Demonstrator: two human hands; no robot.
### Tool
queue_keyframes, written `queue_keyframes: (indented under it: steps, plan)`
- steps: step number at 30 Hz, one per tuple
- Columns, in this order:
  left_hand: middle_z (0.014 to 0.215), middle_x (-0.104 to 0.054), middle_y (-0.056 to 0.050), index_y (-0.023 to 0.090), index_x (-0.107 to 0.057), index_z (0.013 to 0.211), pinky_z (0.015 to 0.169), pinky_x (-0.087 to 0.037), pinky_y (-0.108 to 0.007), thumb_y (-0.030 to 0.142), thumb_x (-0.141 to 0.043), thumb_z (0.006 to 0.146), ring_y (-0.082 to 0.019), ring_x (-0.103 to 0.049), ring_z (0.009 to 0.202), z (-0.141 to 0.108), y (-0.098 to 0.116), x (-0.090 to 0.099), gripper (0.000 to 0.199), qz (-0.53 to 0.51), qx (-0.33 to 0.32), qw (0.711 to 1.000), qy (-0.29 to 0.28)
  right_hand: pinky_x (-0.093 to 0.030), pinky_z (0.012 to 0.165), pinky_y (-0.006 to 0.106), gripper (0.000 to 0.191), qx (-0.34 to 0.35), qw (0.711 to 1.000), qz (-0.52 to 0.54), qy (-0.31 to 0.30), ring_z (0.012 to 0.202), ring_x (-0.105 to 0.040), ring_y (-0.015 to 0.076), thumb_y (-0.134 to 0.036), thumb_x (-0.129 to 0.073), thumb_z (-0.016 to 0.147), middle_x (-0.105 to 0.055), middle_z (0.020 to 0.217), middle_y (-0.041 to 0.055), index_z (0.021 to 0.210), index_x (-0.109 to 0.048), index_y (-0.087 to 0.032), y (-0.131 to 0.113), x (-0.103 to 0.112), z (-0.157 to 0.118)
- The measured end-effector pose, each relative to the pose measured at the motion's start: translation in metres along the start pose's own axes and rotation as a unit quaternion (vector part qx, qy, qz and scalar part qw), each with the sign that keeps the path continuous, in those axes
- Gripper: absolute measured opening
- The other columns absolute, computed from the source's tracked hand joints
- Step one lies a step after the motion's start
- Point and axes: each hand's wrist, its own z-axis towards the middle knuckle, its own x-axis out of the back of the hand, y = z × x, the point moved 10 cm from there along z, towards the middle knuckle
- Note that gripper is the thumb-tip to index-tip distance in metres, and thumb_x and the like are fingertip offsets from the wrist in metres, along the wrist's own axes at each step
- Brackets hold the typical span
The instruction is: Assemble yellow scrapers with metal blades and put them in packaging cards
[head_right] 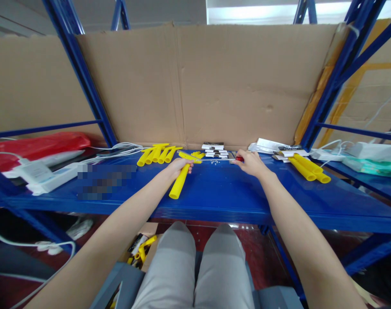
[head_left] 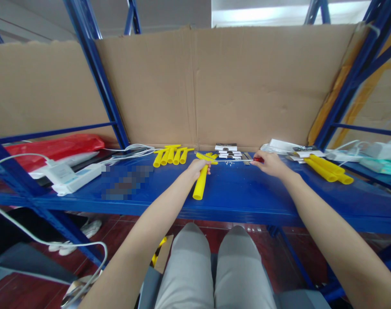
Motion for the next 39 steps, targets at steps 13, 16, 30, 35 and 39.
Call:
queue_keyframes:
  steps: [13,16,30,35,39]
  plan:
    - [0.047,-0.050,0.002,0.012,-0.055,0.064,0.039,-0.037,-0.018,-0.002,-0.053,0.086,-0.006,-0.042,0.038,-0.0063,0.0013,-0.0023,0.026,0.018,0.003,1.000,0.002,-0.041,0.068,0.036,0.026,0.007,1.000,0.004,0.003,0.073,-0.062,0.0248,-0.046,-0.052,0.087,-0.069,0.079,0.0087,0.082,-0.058,-0.022,-0.0041,0.0034,-0.0008]
    - [0.048,-0.050,0.002,0.012,-0.057,0.065,0.039,-0.037,-0.019,-0.003,-0.053,0.085,-0.007,-0.044,0.039,-0.0044,0.0016,-0.0020,0.024,0.017,-0.001,1.000,-0.001,-0.041,0.068,0.035,0.025,0.008,1.000,0.003,0.001,0.073,-0.062,0.0248,-0.046,-0.052,0.087,-0.069,0.080,0.0089,0.082,-0.057,-0.022,-0.0054,0.0035,-0.0014]
    - [0.048,-0.050,0.002,0.011,-0.060,0.068,0.040,-0.039,-0.021,-0.001,-0.056,0.084,-0.008,-0.044,0.039,-0.0010,0.0014,-0.0023,0.020,0.020,-0.009,1.000,-0.003,-0.039,0.066,0.034,0.025,0.017,1.000,-0.017,0.003,0.072,-0.062,0.0240,-0.045,-0.051,0.088,-0.069,0.078,0.0092,0.082,-0.058,-0.021,-0.0063,0.0024,-0.0008]
    - [0.048,-0.051,0.001,0.011,-0.060,0.068,0.040,-0.039,-0.020,-0.002,-0.055,0.084,-0.008,-0.045,0.040,0.0007,0.0007,-0.0025,0.021,0.017,-0.006,1.000,-0.011,-0.040,0.067,0.035,0.024,0.011,1.000,-0.015,-0.001,0.073,-0.062,0.0248,-0.043,-0.050,0.087,-0.070,0.080,0.0096,0.082,-0.057,-0.021,-0.0055,0.0020,-0.0007]
    - [0.048,-0.052,0.001,0.010,-0.061,0.069,0.040,-0.039,-0.020,-0.002,-0.055,0.084,-0.008,-0.044,0.040,0.0004,0.0005,-0.0023,0.020,0.012,-0.003,1.000,-0.010,-0.040,0.068,0.035,0.023,0.002,1.000,-0.013,-0.008,0.075,-0.063,0.0255,-0.043,-0.050,0.087,-0.070,0.082,0.0104,0.082,-0.057,-0.021,-0.0052,0.0016,-0.0006]
